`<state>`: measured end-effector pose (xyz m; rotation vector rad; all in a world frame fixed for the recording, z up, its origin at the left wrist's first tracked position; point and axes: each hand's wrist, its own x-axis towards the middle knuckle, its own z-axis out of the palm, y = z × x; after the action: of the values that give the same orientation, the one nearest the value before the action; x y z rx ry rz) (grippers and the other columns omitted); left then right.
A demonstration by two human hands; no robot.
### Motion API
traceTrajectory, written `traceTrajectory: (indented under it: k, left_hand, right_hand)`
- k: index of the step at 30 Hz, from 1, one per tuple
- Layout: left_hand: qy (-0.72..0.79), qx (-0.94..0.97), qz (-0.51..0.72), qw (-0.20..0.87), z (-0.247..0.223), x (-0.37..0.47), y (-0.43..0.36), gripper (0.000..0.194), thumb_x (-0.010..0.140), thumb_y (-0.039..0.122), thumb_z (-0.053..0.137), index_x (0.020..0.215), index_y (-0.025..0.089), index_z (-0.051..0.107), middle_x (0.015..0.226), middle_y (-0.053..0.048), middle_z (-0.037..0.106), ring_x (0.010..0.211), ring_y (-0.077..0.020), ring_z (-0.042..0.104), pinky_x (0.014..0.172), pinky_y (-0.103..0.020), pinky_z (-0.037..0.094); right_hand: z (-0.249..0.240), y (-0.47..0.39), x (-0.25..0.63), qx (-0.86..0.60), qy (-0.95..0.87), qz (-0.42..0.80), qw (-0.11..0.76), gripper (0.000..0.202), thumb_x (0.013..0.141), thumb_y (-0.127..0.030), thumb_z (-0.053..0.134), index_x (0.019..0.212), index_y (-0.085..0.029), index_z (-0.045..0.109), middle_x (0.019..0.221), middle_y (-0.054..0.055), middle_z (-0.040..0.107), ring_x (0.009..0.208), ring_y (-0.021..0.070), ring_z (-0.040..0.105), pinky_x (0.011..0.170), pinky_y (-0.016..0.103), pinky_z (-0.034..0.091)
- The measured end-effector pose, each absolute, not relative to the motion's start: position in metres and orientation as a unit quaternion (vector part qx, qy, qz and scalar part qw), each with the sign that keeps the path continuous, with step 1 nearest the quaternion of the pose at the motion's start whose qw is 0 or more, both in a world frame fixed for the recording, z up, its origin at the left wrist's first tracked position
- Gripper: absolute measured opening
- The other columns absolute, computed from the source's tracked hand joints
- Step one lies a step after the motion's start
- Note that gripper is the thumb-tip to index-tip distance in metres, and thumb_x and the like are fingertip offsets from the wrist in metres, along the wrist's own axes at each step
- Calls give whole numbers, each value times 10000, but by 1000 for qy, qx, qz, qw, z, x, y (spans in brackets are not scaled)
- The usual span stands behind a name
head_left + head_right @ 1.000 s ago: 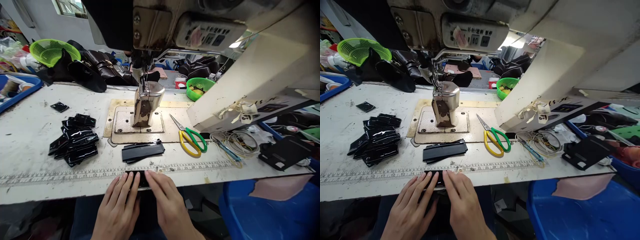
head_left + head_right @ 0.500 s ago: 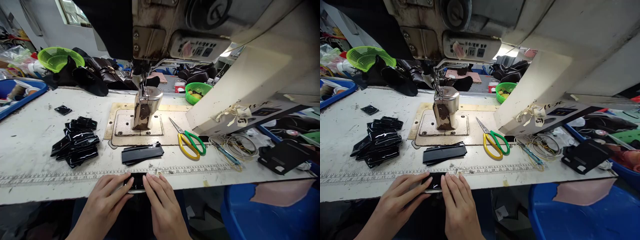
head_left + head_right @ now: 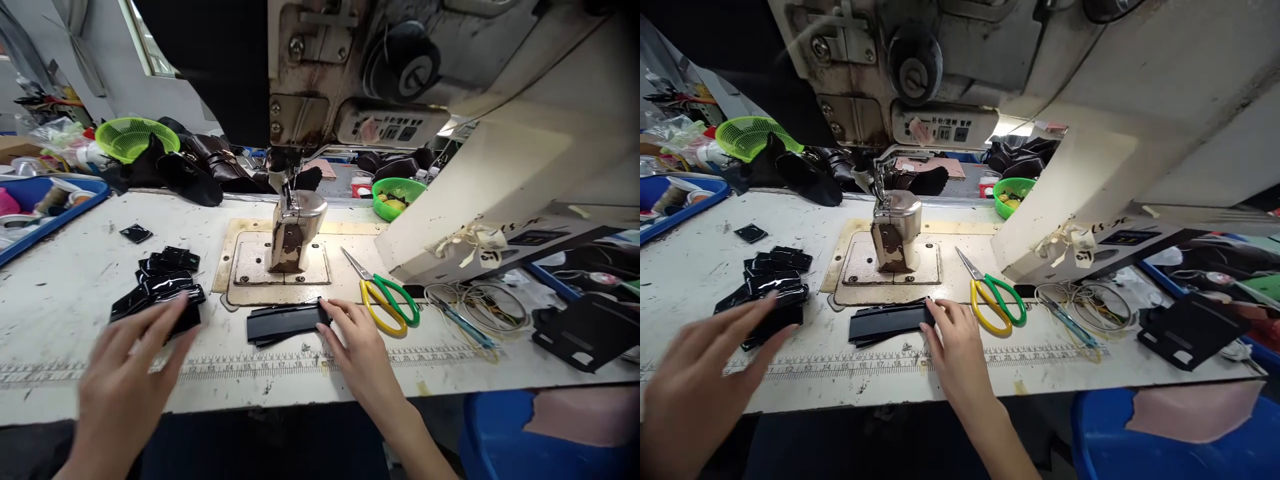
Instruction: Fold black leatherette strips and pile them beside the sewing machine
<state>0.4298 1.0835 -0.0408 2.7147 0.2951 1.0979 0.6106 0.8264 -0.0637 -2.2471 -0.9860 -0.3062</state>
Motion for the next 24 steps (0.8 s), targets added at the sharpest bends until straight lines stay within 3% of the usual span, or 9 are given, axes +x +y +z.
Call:
traceTrajectory:
  k: [2,4,8,12,16,20,24]
  left_hand:
    - [60,932,337,119,-45,455,1068,405,985,320,583,1386,265,583,1163,-56,704,1042,-235,679,886,-349,579]
    - [49,946,285,145,-53,475,1053,340,1022,383,494,1278,217,645,1128,-71,714,1010,-231,694,810,-332,592]
    - [53,953,258,148,-63,481,1038,312,1026,392,476,1172,195,669,1061,-80,719,947,-240,696,776,-359,577]
    - [57,947,291,128,-56,462,1030,208,1000,336,537,1125,216,652,1030,-61,724,972,-250,679,865,-398,540]
    - [111,922,292,229,-41,456,1014,113,981,309,531,994,232,613,920,-35,684,865,-204,671,726,-304,561]
    - [146,900,235,337,-31,448,1000,201,979,345,526,1146,259,598,959,-25,676,746,-142,672,530,-185,523]
    - [174,926,216,258,-39,435,987,369,985,333,493,1347,266,498,897,10,696,586,-109,639,497,-179,506]
  right_hand:
    - [-67,830,614,-859,-383,-111,321,282,1009,-263,538,1274,-220,626,1125,105,668,1018,298,603,854,488,530]
    - [-66,830,614,-861,-386,-107,314,253,1008,-260,534,1239,-216,628,1089,100,673,987,296,603,851,489,515]
    - [-55,821,604,-864,-387,-96,308,109,992,-245,553,1072,-226,624,996,68,676,934,261,613,804,410,522]
    - [-48,819,583,-865,-358,-85,342,49,946,-196,568,937,-244,571,909,41,633,838,227,603,681,330,526]
    - [-42,827,565,-851,-324,-67,408,82,935,-167,547,912,-244,560,861,24,619,792,201,616,655,292,534]
    - [-34,824,553,-813,-318,-18,488,140,1003,-192,490,1061,-247,605,911,24,661,787,159,664,633,217,560]
    - [-43,820,542,-827,-351,-45,436,299,992,-183,505,1279,-233,571,1006,52,701,822,163,712,589,193,576]
